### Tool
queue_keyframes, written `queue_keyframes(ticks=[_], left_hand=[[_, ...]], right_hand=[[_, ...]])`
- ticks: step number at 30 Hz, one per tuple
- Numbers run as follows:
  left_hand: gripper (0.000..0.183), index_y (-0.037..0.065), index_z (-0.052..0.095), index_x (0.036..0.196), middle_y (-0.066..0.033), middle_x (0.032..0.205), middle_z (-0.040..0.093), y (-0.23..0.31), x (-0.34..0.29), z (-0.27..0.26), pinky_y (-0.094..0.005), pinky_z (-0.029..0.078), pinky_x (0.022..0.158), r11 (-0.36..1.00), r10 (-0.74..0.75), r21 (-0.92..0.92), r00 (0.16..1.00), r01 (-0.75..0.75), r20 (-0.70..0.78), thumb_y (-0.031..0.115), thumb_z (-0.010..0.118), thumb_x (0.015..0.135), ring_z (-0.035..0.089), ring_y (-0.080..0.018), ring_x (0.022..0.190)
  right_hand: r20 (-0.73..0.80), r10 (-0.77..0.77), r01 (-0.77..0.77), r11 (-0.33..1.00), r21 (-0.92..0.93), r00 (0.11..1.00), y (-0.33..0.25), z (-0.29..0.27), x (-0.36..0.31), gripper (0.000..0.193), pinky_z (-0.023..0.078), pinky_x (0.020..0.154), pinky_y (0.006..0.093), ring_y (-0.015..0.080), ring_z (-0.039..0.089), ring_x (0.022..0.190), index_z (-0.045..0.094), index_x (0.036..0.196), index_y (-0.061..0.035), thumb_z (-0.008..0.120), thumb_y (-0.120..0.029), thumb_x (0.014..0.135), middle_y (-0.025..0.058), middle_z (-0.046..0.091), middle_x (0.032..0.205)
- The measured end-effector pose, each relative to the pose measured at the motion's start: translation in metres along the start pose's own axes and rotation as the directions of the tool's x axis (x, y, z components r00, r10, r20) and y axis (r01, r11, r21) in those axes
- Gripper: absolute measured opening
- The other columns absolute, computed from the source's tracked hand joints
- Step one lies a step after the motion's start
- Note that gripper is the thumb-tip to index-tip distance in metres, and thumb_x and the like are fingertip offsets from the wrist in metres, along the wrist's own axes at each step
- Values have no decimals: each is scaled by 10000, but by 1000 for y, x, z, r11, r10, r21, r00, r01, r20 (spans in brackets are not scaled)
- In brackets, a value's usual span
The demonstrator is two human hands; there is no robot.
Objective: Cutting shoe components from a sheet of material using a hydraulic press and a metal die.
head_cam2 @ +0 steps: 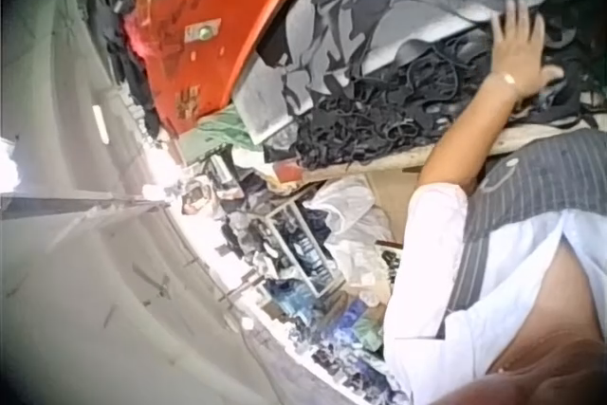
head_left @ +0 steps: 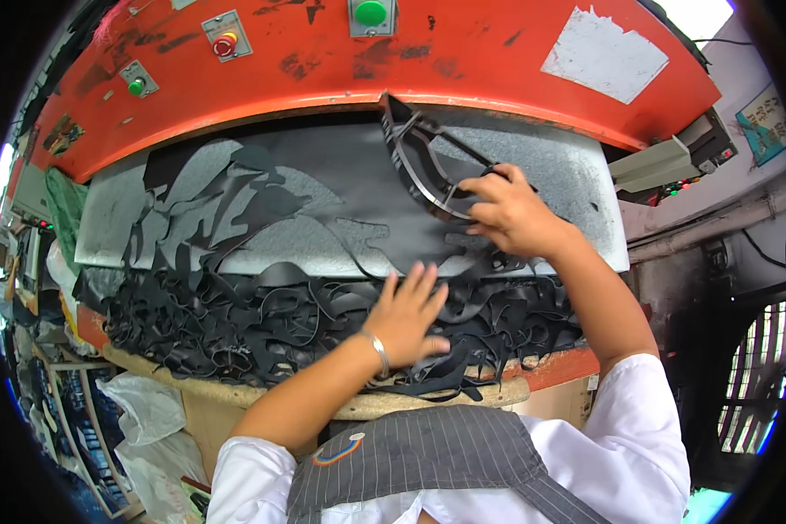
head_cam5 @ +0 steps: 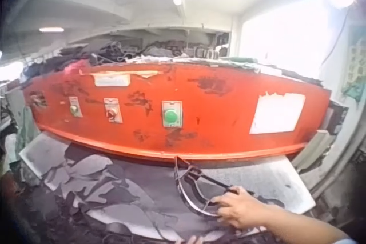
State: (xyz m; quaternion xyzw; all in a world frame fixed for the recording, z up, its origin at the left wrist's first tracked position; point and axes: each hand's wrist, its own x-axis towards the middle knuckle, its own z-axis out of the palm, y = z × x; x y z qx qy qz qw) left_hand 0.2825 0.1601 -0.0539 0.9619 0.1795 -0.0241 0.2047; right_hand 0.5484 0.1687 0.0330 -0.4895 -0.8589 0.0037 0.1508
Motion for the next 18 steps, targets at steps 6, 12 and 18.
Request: queue_keyframes(ticks=[6, 12, 18], left_hand=[[759, 88, 395, 1452, -311, 1539, 163, 6, -30, -23, -529, 156, 1166, 897, 317, -399, 908, -192, 276, 566, 569, 889, 133, -428, 1454], [533, 70, 580, 1294, -228, 1371, 485, -10, -37, -56, -434, 368, 1074, 820, 275, -566, 925, -83, 263, 408, 654, 888, 460, -353, 1291], [370, 83, 654, 1112, -144, 1113, 653, -67, 0, -65, -429, 476, 917, 964, -144, -264, 867, 15, -476, 226, 743, 783, 603, -350, 1072]], right_hand=[[105, -47, 53, 997, -59, 993, 19, 39, 4, 150, 348, 1016, 532, 250, 568, 1059, 673, 781, -77, 726, -212, 744, 103, 601, 1182], [170, -80, 93, 993, -73, 982, 21, 56, 12, 97, 319, 1070, 543, 234, 550, 1112, 696, 819, -100, 666, -181, 775, 68, 593, 1205], [149, -86, 97, 993, -67, 985, 34, 60, 10, 109, 331, 1080, 506, 229, 525, 1164, 697, 844, -114, 669, -170, 755, 47, 582, 1236]])
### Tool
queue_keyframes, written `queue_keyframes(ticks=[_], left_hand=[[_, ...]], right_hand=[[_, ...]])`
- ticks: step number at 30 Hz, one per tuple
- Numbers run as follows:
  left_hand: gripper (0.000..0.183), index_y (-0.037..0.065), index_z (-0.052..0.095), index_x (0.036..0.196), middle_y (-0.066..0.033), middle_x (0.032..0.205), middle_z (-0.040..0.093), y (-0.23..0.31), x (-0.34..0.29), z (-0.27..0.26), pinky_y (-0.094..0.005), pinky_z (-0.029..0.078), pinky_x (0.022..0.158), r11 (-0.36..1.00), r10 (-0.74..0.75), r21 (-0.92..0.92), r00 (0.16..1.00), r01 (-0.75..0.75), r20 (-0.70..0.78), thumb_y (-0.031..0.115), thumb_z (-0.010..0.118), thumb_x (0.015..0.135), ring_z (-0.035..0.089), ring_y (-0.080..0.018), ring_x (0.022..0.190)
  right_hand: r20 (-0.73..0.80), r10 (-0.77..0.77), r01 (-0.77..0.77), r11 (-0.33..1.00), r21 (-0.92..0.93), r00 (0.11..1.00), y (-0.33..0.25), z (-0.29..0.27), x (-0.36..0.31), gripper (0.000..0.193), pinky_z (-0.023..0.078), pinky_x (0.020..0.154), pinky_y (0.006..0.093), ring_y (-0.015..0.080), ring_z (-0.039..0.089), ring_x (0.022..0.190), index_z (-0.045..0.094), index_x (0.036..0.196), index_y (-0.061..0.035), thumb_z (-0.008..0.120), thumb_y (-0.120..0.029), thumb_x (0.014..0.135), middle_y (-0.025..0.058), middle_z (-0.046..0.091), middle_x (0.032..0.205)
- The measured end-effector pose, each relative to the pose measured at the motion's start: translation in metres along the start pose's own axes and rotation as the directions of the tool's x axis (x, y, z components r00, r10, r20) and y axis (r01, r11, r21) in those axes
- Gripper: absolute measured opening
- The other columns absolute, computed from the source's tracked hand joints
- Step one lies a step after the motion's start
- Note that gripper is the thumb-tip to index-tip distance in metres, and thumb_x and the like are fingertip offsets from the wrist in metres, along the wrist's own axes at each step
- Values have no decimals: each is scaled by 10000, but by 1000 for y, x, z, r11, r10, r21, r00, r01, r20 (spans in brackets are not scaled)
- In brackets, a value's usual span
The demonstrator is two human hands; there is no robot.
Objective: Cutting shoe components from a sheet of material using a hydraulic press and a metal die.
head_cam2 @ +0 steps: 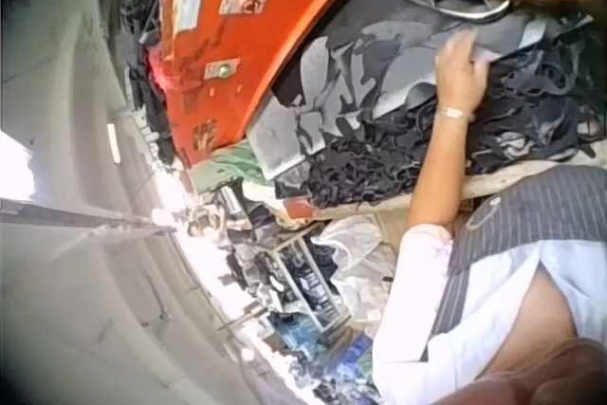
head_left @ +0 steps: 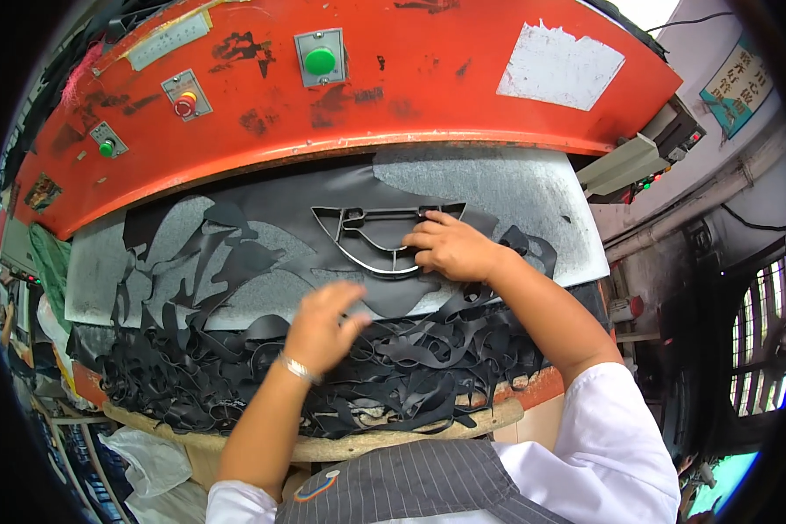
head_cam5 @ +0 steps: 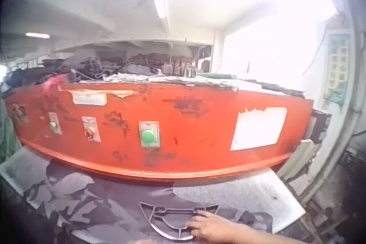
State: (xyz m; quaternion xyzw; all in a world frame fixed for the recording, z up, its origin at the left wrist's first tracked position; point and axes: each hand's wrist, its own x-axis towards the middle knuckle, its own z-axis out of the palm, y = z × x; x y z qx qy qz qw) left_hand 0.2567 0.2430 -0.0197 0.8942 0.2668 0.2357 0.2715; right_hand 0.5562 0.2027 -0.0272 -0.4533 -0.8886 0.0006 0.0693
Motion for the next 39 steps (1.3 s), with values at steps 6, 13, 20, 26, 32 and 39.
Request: queue_keyframes(ticks=[6, 13, 20, 26, 32, 39], left_hand=[[711, 135, 511, 1354, -263, 1411, 437, -52, 43, 20, -443, 346, 1081, 974, -151, 158, 984, 164, -92, 262, 812, 723, 394, -400, 1335], [647, 146, 588, 1238, -312, 1447, 374, -62, 60, 35, -466, 260, 1090, 953, -168, 245, 984, 176, -52, 340, 839, 674, 319, -426, 1381], [482, 81, 609, 998, -366, 1386, 410, -60, 63, 56, -473, 269, 1084, 933, -140, 305, 973, 191, -181, 325, 834, 649, 344, -459, 1354], [499, 108, 655, 1082, -282, 1272, 564, -64, 64, 52, -463, 332, 1051, 945, -100, 286, 973, 159, -208, 338, 817, 670, 453, -413, 1292], [462, 128, 660, 1079, -278, 1293, 555, -70, 58, 50, -451, 338, 1051, 957, -54, 267, 975, 112, -215, 330, 810, 692, 466, -385, 1295], [416, 123, 676, 1015, -275, 1271, 571, -75, 54, 57, -448, 365, 1034, 956, -26, 275, 965, 99, -259, 335, 812, 684, 498, -383, 1264]], right_hand=[[-346, 616, -522, 786, 332, 707, 7, 23, -47, 742, 313, 1080, 477, 374, 438, 1278, 498, 1341, -133, 813, -325, 698, 160, 478, 1384], [-113, 858, -764, 499, 408, 500, 35, 31, -52, 928, 239, 1120, 500, 343, 379, 1360, 384, 1454, -111, 818, -407, 689, 215, 446, 1427], [-187, 779, -667, 614, 423, 598, 59, 39, -48, 832, 271, 1092, 451, 315, 465, 1268, 521, 1351, -103, 826, -428, 648, 171, 566, 1301], [-245, 762, -652, 642, 402, 599, 60, 41, -52, 826, 284, 1083, 439, 303, 489, 1242, 533, 1339, -119, 832, -431, 635, 133, 597, 1263], [-263, 772, -660, 633, 406, 578, 59, 39, -54, 825, 293, 1072, 421, 291, 495, 1242, 534, 1344, -134, 837, -413, 629, 107, 617, 1244], [-257, 775, -679, 630, 377, 577, 56, 44, -53, 787, 288, 1084, 416, 305, 478, 1244, 559, 1323, -129, 831, -416, 642, 105, 602, 1274]])
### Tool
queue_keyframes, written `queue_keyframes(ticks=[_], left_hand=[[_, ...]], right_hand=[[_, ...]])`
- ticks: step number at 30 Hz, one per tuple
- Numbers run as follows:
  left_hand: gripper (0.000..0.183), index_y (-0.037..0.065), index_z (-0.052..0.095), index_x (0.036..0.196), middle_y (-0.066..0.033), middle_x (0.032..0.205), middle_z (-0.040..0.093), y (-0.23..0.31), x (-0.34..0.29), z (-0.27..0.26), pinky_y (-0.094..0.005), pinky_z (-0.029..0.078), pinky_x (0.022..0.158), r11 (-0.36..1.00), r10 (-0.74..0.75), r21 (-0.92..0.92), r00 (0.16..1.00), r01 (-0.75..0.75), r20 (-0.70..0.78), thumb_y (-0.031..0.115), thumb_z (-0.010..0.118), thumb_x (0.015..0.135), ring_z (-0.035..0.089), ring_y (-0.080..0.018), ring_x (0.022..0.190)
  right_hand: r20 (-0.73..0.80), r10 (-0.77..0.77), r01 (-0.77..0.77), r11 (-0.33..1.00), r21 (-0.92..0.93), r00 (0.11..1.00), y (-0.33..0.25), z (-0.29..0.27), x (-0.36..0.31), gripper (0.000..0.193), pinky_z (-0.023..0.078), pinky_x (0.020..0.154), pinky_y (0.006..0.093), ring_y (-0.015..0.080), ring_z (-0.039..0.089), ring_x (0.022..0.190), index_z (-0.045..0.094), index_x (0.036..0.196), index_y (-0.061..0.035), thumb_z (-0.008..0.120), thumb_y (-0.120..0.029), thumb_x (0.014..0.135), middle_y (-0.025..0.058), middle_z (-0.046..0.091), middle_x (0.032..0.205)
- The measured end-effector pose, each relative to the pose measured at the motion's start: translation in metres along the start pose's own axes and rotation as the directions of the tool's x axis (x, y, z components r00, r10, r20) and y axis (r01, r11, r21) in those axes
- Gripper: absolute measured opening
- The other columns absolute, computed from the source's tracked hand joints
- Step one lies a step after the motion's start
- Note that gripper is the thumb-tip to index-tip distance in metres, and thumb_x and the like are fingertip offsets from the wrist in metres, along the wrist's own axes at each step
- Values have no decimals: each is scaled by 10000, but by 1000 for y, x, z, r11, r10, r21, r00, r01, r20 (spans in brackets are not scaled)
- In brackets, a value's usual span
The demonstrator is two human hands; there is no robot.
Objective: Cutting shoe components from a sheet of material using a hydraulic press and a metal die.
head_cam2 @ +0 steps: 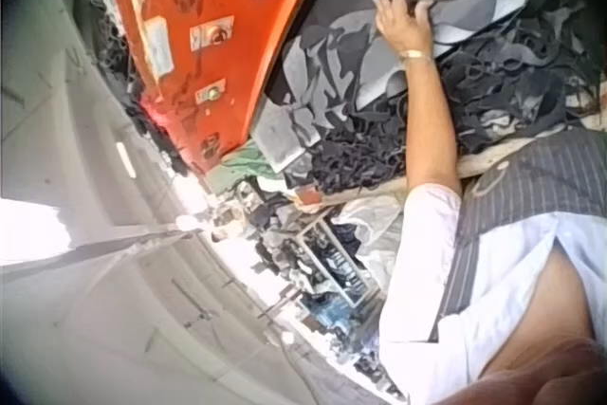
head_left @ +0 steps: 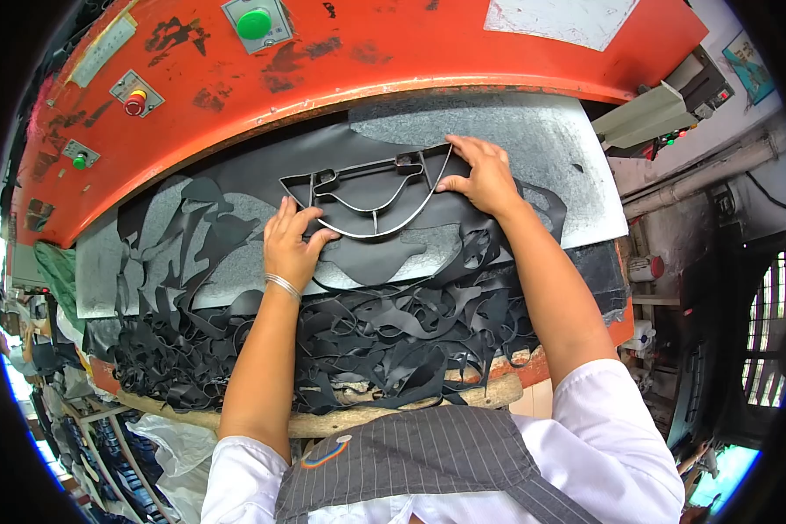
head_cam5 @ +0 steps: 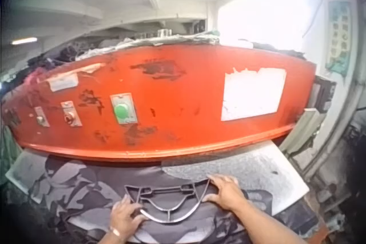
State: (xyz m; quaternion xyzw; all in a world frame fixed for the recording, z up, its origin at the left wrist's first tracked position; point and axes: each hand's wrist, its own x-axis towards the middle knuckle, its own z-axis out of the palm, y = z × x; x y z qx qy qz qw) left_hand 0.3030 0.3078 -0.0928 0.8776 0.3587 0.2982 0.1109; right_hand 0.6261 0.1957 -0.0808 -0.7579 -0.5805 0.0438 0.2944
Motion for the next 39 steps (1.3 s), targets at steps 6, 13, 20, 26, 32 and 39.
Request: queue_keyframes(ticks=[6, 13, 20, 26, 32, 39], left_hand=[[421, 124, 677, 1012, -277, 1238, 584, 0, 1, -10, -452, 372, 1026, 1000, 23, 12, 999, -23, -29, 362, 800, 687, 505, -392, 1248], [809, 143, 416, 1442, -247, 1447, 417, -11, -13, -47, -429, 301, 1121, 943, -94, -292, 969, 161, 229, 271, 798, 740, 357, -370, 1380], [681, 15, 340, 1450, -214, 1468, 386, -179, -30, -195, -381, 322, 1110, 756, -529, -627, 739, 187, -418, 217, 680, 896, 387, -288, 1363], [710, -37, 193, 1483, -264, 1510, 265, -196, -9, -287, -438, 276, 1111, 861, -460, -509, 451, 16, -764, 326, 541, 982, 343, -343, 1370], [754, -33, 64, 1512, -285, 1571, 25, -200, -36, -318, -477, 68, 1177, 959, -277, -242, 326, 145, -904, 396, 420, 1004, 16, -376, 1473], [750, -17, 96, 1516, -233, 1588, 62, -168, -88, -307, -466, 84, 1176, 979, -204, -142, 638, 148, -743, 334, 496, 988, 44, -353, 1478]], right_hand=[[-22, -39, 40, 999, 16, 999, -6, -3, 3, 785, 291, 1086, 418, 317, 474, 1245, 561, 1321, -134, 833, -413, 640, 111, 593, 1286], [36, 41, -35, 986, -164, 999, -35, -12, -15, 809, 320, 1065, 424, 332, 480, 1261, 479, 1391, -115, 794, -432, 717, 176, 560, 1318], [-184, 9, 50, 948, 313, 983, -170, -23, -49, 537, 521, 812, 376, 275, 677, 906, 593, 1227, -46, 792, -267, 780, 148, 695, 976], [-417, -19, 230, 856, 463, 909, -285, -29, -21, 349, 511, 692, 326, 186, 650, 778, 548, 1038, -27, 757, -220, 835, 94, 671, 821], [-413, 64, 137, 888, 439, 908, -308, -21, -60, 269, 496, 633, 283, 147, 625, 686, 535, 965, -12, 722, -180, 870, 96, 654, 747], [-329, 108, -10, 958, 285, 938, -325, -32, -105, 284, 475, 558, 317, 193, 611, 606, 582, 854, -29, 726, -274, 865, 91, 622, 663]])
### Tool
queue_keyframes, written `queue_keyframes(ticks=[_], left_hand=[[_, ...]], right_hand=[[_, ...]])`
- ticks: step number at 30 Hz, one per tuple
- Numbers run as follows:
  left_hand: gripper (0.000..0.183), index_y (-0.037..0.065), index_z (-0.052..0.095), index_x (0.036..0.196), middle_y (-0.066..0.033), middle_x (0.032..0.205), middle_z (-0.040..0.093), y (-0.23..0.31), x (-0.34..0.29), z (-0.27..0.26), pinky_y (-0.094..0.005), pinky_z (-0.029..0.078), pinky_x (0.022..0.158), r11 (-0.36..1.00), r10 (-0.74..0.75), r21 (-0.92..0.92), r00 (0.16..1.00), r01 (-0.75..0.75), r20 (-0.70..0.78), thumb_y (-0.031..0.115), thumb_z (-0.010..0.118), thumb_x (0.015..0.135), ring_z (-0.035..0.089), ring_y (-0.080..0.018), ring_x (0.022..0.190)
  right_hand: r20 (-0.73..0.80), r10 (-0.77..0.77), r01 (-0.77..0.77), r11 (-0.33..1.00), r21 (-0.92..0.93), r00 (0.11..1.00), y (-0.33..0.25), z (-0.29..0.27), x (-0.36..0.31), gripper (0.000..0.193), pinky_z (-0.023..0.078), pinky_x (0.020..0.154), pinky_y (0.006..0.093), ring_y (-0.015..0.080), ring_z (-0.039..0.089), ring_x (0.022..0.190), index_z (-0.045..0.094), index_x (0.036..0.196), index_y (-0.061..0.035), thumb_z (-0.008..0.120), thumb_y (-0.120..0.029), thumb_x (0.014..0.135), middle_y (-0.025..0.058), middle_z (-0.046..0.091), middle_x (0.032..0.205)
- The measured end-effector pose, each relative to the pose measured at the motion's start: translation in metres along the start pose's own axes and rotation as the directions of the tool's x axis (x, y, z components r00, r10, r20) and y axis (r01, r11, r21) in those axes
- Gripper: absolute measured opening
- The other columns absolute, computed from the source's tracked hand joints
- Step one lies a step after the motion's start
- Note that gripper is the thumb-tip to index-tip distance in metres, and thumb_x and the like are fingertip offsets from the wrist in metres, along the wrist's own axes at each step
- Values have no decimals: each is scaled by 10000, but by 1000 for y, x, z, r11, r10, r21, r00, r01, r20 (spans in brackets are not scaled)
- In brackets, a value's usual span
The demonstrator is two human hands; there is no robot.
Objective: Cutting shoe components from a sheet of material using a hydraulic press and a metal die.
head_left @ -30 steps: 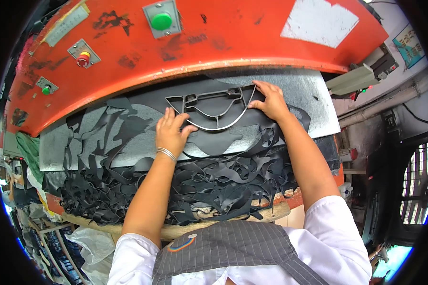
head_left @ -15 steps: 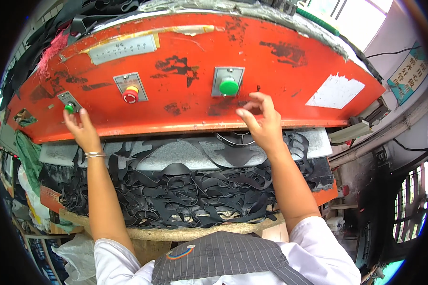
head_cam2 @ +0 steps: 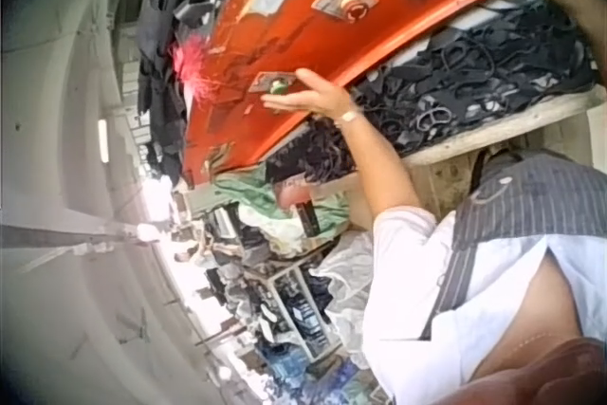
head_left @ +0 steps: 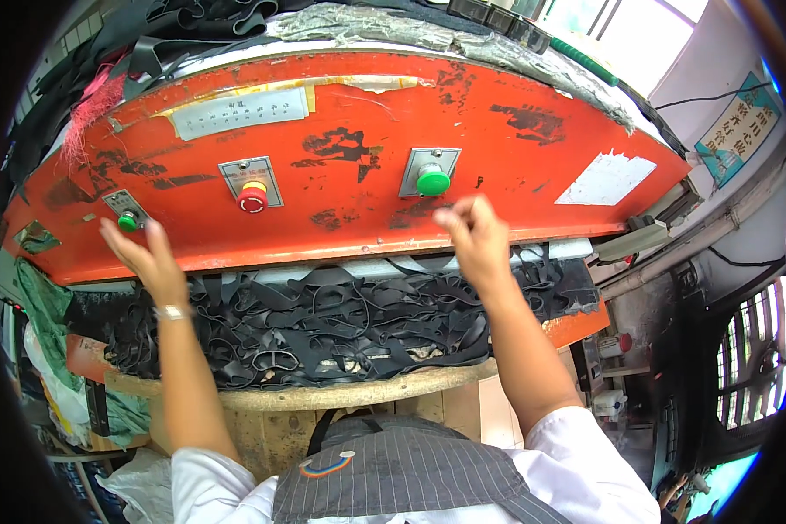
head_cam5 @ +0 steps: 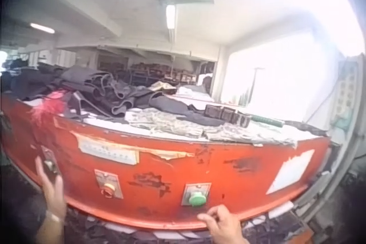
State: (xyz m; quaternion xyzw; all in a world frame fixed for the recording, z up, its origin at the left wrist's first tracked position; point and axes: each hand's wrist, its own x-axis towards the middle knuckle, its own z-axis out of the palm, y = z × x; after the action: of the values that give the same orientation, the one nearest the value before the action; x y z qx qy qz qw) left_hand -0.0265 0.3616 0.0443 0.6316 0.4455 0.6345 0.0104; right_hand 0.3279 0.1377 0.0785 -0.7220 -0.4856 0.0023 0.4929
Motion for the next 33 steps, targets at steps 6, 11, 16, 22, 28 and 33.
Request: queue_keyframes(ticks=[6, 11, 16, 22, 28, 33], left_hand=[[58, 105, 686, 737, -56, 783, 677, 111, -186, -78, -339, 528, 697, 928, 335, -363, 611, -83, 717, 147, 702, 775, 629, -244, 735], [298, 67, 705, 961, -76, 948, 675, 153, -245, -100, -371, 505, 758, 976, 219, -196, 426, -98, 878, 298, 728, 775, 626, -265, 853], [260, 77, 709, 874, -78, 835, 622, 163, -260, -86, -394, 491, 732, 992, 127, -114, 527, -58, 841, 299, 723, 738, 599, -288, 826], [278, 69, 716, 850, -92, 817, 635, 165, -244, -76, -401, 493, 717, 994, 107, -108, 470, -26, 876, 316, 742, 727, 606, -300, 800], [203, 92, 735, 820, -81, 812, 686, 158, -175, -24, -368, 526, 710, 991, 59, -79, 182, 104, 981, 293, 710, 809, 650, -277, 794], [187, 53, 697, 853, -113, 894, 684, 138, -126, 114, -415, 487, 811, 977, 166, -207, 404, 58, 900, 236, 656, 846, 635, -316, 888]], right_hand=[[756, -113, 407, 888, -215, 644, 11, -16, -142, 541, 490, 787, 417, 301, 620, 898, 648, 959, -50, 665, -561, 782, 119, 638, 897], [636, -111, 360, 891, -276, 764, 29, -25, -215, 696, 483, 836, 400, 325, 584, 962, 647, 1107, -2, 687, -592, 740, 151, 626, 990], [567, -149, 359, 890, -279, 810, 39, -22, -213, 571, 484, 789, 395, 308, 577, 879, 679, 940, -4, 739, -526, 718, 139, 620, 895], [643, -146, 356, 910, -210, 752, 44, -31, -192, 508, 494, 789, 385, 300, 603, 862, 686, 940, -26, 719, -500, 759, 119, 645, 896], [779, -301, 541, 839, -57, 549, 73, -20, -55, 219, 507, 785, 417, 311, 635, 841, 685, 908, -69, 615, -254, 813, 122, 662, 876], [638, -762, 964, 240, 111, 116, 134, 57, 90, 184, 447, 932, 363, 248, 581, 1073, 675, 864, -63, 541, -172, 798, 72, 635, 1070]])
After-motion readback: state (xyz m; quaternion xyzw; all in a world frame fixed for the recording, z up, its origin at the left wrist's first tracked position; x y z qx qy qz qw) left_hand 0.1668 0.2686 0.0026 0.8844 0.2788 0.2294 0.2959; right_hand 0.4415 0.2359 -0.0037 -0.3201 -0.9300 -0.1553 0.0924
